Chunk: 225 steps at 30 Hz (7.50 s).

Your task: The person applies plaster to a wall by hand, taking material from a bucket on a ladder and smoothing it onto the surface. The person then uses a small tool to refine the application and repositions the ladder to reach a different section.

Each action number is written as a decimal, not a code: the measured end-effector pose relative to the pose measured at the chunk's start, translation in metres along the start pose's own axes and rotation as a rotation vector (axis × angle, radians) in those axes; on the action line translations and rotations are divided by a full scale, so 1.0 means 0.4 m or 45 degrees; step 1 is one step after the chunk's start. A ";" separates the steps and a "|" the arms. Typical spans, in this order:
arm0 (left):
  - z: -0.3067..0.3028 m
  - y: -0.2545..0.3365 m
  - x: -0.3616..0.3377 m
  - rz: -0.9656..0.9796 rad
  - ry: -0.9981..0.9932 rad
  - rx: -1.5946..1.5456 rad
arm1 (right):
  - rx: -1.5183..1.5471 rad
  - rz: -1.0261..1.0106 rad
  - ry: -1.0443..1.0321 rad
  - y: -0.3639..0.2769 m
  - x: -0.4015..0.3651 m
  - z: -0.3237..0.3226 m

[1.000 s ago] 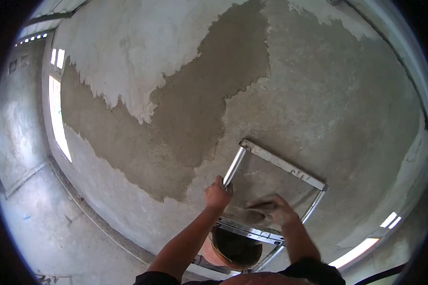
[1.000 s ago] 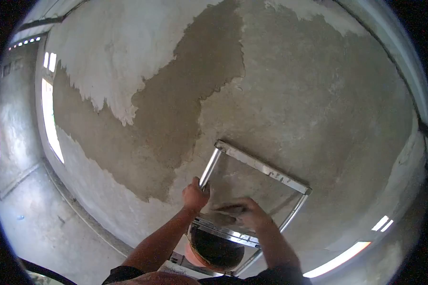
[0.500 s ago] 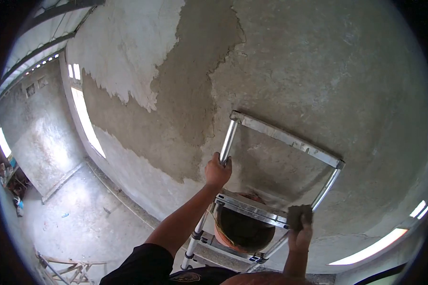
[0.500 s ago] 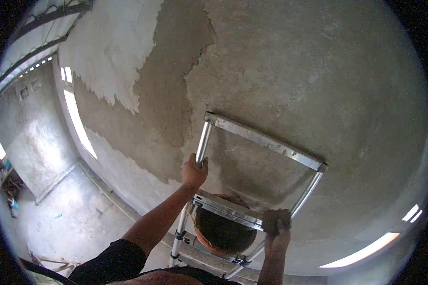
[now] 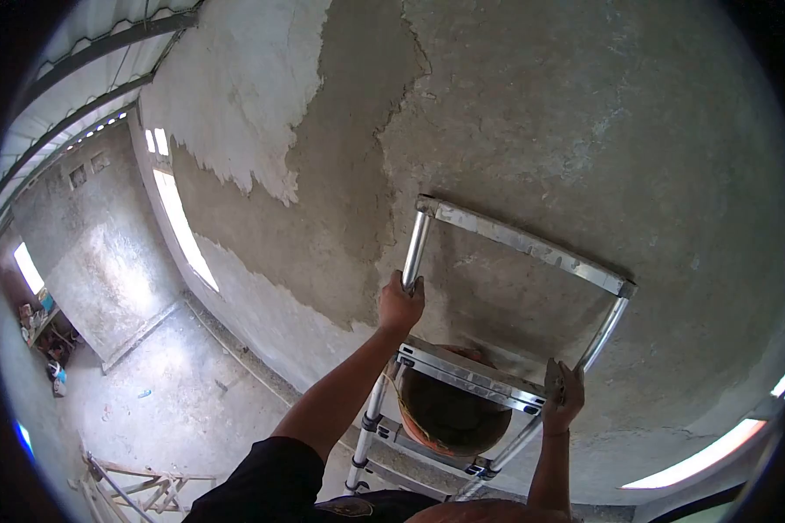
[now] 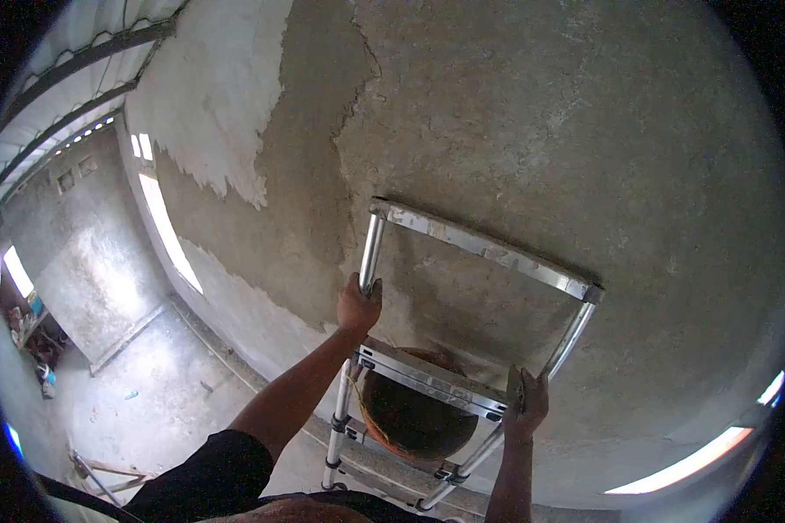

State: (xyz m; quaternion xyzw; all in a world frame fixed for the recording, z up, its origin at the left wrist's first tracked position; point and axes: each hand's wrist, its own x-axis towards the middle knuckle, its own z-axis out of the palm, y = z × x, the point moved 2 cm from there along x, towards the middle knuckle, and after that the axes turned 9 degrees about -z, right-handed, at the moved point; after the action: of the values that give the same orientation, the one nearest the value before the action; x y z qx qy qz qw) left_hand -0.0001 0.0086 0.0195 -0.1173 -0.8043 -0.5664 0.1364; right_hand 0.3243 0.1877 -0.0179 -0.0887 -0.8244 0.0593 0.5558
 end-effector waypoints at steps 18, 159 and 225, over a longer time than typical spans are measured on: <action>0.021 -0.017 0.013 -0.051 0.027 0.070 | -0.066 -0.177 0.091 0.024 -0.008 0.031; -0.008 -0.004 0.004 -0.054 -0.211 -0.060 | -1.032 -1.119 -0.384 -0.633 1.468 0.399; -0.015 -0.010 0.016 -0.032 -0.307 -0.050 | -0.975 -1.121 -0.509 -0.596 1.277 0.372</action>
State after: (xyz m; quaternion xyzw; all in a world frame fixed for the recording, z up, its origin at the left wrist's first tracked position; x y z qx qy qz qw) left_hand -0.0068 0.0018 0.0202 -0.1769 -0.8050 -0.5655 0.0293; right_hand -0.0200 0.0631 0.4356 0.0797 -0.8346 -0.4606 0.2914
